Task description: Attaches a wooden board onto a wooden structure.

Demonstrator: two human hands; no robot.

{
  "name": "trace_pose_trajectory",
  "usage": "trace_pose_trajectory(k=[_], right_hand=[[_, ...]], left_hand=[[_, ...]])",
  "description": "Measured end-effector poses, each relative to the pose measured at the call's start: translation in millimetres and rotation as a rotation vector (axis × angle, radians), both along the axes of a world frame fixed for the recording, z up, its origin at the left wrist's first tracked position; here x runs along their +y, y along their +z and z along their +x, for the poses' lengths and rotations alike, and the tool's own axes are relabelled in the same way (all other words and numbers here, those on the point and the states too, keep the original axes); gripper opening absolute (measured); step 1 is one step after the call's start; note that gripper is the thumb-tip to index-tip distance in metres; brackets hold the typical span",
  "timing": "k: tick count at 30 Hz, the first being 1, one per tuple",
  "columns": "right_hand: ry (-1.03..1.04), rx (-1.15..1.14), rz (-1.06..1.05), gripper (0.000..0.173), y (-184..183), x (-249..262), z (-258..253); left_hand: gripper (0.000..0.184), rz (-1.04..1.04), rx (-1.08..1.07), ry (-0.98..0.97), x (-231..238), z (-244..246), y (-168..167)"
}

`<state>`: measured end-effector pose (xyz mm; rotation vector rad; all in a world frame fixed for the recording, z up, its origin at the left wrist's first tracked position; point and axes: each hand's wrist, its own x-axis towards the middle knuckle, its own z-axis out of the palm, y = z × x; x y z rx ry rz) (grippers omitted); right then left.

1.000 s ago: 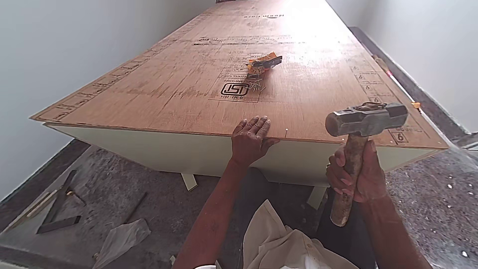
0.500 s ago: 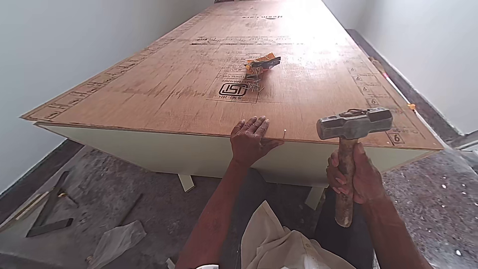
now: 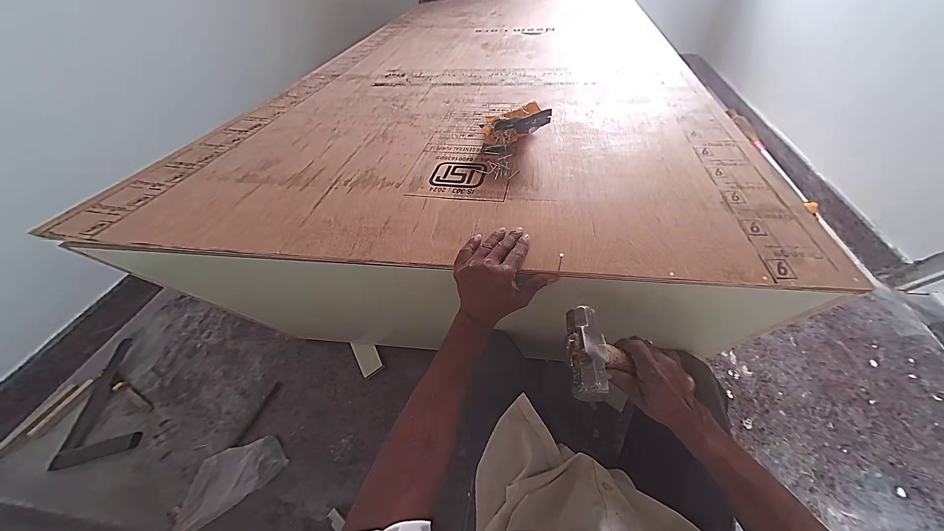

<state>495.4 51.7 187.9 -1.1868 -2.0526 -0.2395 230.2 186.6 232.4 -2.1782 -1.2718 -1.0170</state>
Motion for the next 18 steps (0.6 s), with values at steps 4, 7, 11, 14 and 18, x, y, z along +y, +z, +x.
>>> trace_pose_trajectory(k=[4,7,11,14,18], right_hand=[[-0.067,-0.113,0.071,0.07,-13.3,33.2,0.5],[-0.155,-0.1,-0.003,0.068,-10.5,41.0,-9.6],[-0.129,-0.065,-0.044,0.066,-10.7,34.0,-10.5],[-0.021,0.053,-0.174,0.065,-5.3,26.0,-10.7],[0.171,0.387,-0.401,0.063,11.1,5.0,-11.6]], left_hand=[[0.078,-0.006,-0.001,0.005,-2.1,0.1,-1.9],[0.078,-0.005,0.012,0.016,0.6,-0.8,1.2],[0.077,-0.001,0.008,0.007,0.5,0.7,-0.1],[0.077,-0.003,0.005,0.005,-1.4,0.0,-0.9],[0.075,0.008,0.003,-0.003,0.8,-0.1,-2.1]])
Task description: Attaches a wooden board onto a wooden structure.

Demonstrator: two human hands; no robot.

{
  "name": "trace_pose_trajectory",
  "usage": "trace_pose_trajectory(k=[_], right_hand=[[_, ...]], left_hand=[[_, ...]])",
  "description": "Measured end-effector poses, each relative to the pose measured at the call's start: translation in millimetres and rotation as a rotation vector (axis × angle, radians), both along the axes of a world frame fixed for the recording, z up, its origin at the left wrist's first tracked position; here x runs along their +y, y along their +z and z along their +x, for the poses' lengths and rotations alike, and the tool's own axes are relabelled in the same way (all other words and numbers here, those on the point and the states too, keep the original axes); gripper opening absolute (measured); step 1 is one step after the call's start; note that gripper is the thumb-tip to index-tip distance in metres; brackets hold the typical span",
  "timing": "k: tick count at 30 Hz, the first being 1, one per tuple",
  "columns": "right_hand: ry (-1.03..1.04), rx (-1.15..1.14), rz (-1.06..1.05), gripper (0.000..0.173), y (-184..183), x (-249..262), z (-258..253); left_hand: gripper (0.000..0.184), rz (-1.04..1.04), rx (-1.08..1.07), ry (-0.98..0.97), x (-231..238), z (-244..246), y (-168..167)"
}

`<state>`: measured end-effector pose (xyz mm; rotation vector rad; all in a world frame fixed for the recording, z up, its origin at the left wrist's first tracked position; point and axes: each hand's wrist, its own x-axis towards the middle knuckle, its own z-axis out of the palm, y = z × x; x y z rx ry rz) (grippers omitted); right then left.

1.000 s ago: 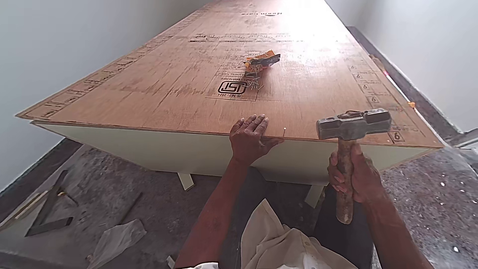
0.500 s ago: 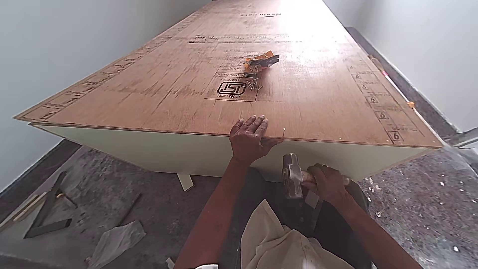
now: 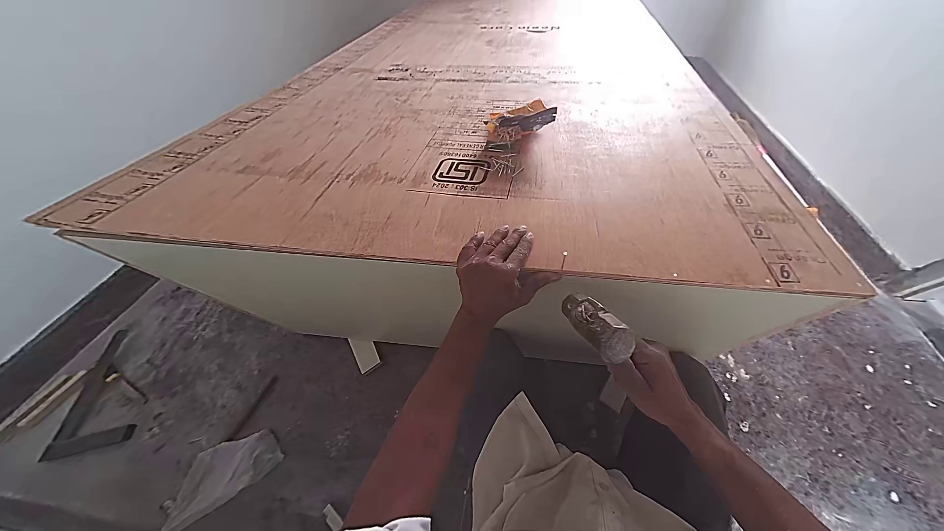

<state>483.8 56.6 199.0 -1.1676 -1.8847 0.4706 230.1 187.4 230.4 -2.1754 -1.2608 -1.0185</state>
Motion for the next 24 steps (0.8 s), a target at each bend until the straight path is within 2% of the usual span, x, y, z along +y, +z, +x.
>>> trace_pose_trajectory(k=[2,4,5,8,13,18,21,24], right_hand=[[0.035,0.004,0.048,0.061,10.2,-6.6,4.7],[-0.019,-0.154,0.21,0.058,19.7,-7.5,8.9],[-0.055,-0.237,0.257,0.061,19.5,-7.0,10.9],[-0.11,-0.359,0.287,0.068,6.9,-3.6,13.5],[-0.151,-0.533,0.505,0.068,-7.0,22.0,17.4],[-0.267,-0.599,0.365,0.063,-5.3,34.6,13.1],[-0.248,-0.566,0.343,0.064,-9.9,31.9,11.7],[-0.144,-0.462,0.33,0.067,-18.2,25.9,21.2]], left_hand=[[0.074,-0.007,-0.002,-0.01,-0.2,-0.5,-0.2],[0.074,-0.042,0.021,-0.034,-1.2,-3.6,3.3],[0.072,-0.071,0.043,-0.058,-1.8,-7.0,5.5],[0.067,-0.114,0.071,-0.108,-1.4,-12.5,8.3],[0.062,-0.116,0.054,-0.083,-3.9,-11.7,6.8],[0.064,-0.121,0.046,-0.083,-4.0,-10.7,7.9],[0.065,-0.117,0.03,-0.09,-3.5,-11.1,6.6],[0.067,-0.114,0.026,-0.092,-3.1,-13.2,6.9]])
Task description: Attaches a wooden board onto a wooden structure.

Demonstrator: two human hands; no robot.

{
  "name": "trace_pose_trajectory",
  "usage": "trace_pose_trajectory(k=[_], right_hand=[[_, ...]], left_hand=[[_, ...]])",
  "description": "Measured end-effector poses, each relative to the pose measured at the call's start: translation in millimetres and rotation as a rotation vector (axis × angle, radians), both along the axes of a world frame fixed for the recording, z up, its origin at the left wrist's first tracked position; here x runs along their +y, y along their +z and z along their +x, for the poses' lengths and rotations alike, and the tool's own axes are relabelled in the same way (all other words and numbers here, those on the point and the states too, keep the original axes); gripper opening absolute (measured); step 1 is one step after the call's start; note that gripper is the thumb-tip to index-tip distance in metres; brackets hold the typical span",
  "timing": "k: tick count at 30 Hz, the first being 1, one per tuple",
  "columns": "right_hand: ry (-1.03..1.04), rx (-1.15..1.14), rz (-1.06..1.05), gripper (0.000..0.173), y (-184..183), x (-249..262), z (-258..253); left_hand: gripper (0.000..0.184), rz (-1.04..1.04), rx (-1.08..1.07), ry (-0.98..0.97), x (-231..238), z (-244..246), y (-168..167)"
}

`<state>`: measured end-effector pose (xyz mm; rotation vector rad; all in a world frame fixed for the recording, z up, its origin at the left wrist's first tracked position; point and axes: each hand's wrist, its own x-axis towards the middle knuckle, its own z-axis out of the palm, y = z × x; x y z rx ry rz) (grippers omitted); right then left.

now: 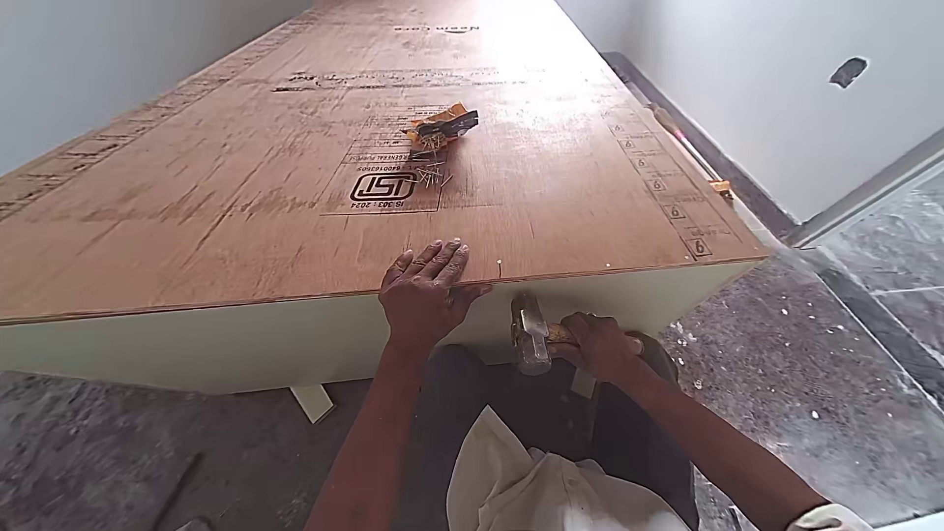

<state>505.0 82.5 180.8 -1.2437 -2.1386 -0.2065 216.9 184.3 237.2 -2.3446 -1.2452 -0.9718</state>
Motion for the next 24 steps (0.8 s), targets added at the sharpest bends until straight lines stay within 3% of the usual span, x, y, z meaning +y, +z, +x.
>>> trace_pose_trajectory(k=[4,9,11,13,16,17,20,24], right_hand=[[0.063,0.049,0.154,0.071,-18.2,-23.6,35.6],[-0.159,0.032,0.158,0.076,-26.0,-35.5,78.5],[-0.158,0.073,0.182,0.074,-23.5,-36.1,85.9],[-0.08,0.119,0.277,0.065,-16.3,-40.0,85.7],[0.088,0.135,0.401,0.037,-12.6,-38.2,87.2],[0.053,0.114,0.38,0.041,-17.1,-33.6,89.9],[-0.246,0.027,0.124,0.078,-26.0,-18.1,88.3],[-0.299,0.096,0.079,0.078,-32.6,-21.8,69.7]], left_hand=[[0.069,-0.003,0.013,-0.015,1.8,-0.2,-0.9],[0.07,0.01,0.015,-0.008,0.5,-1.4,0.3],[0.07,0.006,0.016,-0.01,0.6,-0.7,0.4],[0.07,-0.004,0.018,-0.004,-0.9,-1.6,1.0],[0.068,-0.022,0.019,-0.009,-2.4,-2.8,1.9],[0.067,-0.02,0.024,-0.011,-2.6,-2.5,2.5],[0.067,-0.01,0.028,-0.007,-1.5,-0.5,2.6],[0.065,0.004,0.025,-0.005,-2.0,-1.1,2.0]])
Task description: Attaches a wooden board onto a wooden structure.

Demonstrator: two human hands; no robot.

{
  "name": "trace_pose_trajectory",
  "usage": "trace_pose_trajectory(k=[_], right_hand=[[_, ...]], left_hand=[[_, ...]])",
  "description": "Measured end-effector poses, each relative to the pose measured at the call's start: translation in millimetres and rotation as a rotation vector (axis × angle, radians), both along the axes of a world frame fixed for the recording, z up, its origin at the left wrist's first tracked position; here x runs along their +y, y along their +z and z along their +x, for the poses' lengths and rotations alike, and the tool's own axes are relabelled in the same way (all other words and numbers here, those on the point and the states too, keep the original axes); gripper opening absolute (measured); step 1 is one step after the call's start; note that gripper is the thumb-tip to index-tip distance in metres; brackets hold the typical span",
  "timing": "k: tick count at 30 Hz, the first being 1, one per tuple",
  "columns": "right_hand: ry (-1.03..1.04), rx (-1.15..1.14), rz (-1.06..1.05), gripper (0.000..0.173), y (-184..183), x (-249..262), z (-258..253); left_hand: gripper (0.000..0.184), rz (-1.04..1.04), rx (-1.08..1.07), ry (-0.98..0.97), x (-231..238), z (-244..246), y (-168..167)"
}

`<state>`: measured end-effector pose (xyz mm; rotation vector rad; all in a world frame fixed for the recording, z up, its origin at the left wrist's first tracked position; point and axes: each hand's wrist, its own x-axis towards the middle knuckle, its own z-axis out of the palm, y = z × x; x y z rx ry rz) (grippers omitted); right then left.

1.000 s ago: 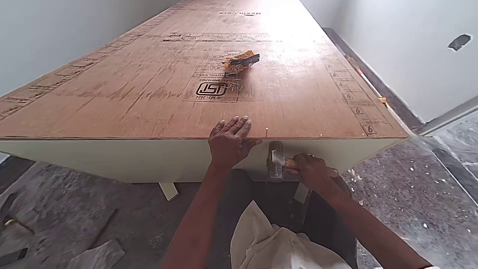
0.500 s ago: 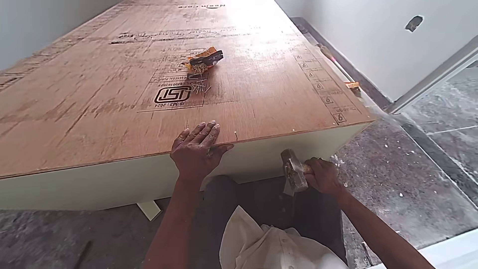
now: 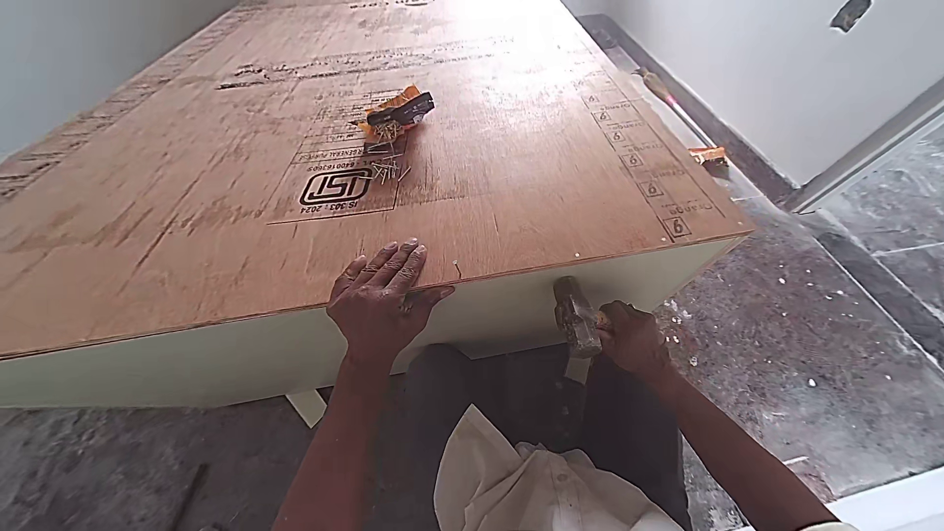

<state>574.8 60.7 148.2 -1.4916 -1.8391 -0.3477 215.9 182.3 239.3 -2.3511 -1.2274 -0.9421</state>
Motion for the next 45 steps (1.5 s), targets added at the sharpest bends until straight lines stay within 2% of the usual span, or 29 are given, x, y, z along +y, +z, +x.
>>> trace_pose_trajectory(k=[3,6,7,9,11,14,16,18,20,22,24,26,29,32,39,42,44,45], right_hand=[[0.115,0.031,0.192,0.074,10.7,-6.4,-0.2],[0.318,-0.023,0.35,0.039,20.4,-6.1,11.3],[0.32,-0.053,0.343,0.04,18.5,-1.0,17.3],[0.144,-0.089,0.205,0.067,10.1,10.6,23.0],[0.025,-0.1,0.075,0.078,4.0,16.2,17.2],[-0.007,0.061,0.025,0.071,0.9,3.5,0.6],[0.016,0.156,0.078,0.065,0.2,-6.4,-2.3],[0.043,0.176,0.16,0.067,3.9,-18.5,0.2],[0.062,0.181,0.23,0.06,8.3,-30.1,4.5],[0.074,0.201,0.241,0.056,10.8,-42.5,7.2],[0.046,0.218,0.239,0.053,12.4,-49.1,8.6],[-0.001,0.23,0.235,0.053,12.6,-53.8,8.9],[-0.095,0.238,0.202,0.044,9.7,-56.1,10.7],[-0.121,0.29,0.162,0.036,6.5,-58.4,11.6],[-0.1,0.361,0.147,0.041,-0.7,-63.9,12.6],[-0.038,0.392,0.096,0.05,-4.6,-66.7,12.5],[-0.032,0.392,0.081,0.054,-9.5,-68.5,11.3],[-0.036,0.393,0.084,0.055,-12.4,-68.2,11.1]], left_hand=[[0.065,0.004,0.0,-0.007,0.5,0.1,0.2],[0.067,-0.008,0.006,-0.004,0.8,-1.2,-0.5],[0.067,-0.014,0.007,-0.005,0.8,-1.4,-0.7],[0.066,-0.013,0.002,-0.006,0.1,-0.4,-1.0],[0.064,0.006,-0.011,-0.005,1.0,1.0,0.4],[0.064,0.009,-0.016,-0.006,0.6,0.8,-1.6],[0.066,-0.004,0.002,-0.006,-0.6,-1.2,-0.6],[0.074,-0.012,-0.008,0.002,-2.5,2.6,1.2],[0.085,0.071,-0.078,0.022,-7.8,24.1,0.1],[0.087,0.194,-0.157,0.043,-21.0,66.2,-4.3],[0.082,0.24,-0.152,0.03,-30.6,115.5,-1.6],[0.069,0.165,-0.086,0.0,-34.9,154.4,3.2],[0.051,0.024,-0.059,-0.023,-30.1,180.0,16.3],[0.045,-0.042,-0.031,-0.049,-29.9,177.1,21.1],[0.028,-0.162,-0.028,-0.198,-30.4,163.7,27.7],[0.025,-0.233,-0.027,-0.249,-30.4,151.7,32.7],[0.023,-0.2,-0.033,-0.273,-30.9,141.3,31.9],[0.021,-0.121,-0.035,-0.273,-30.5,135.0,31.2]])
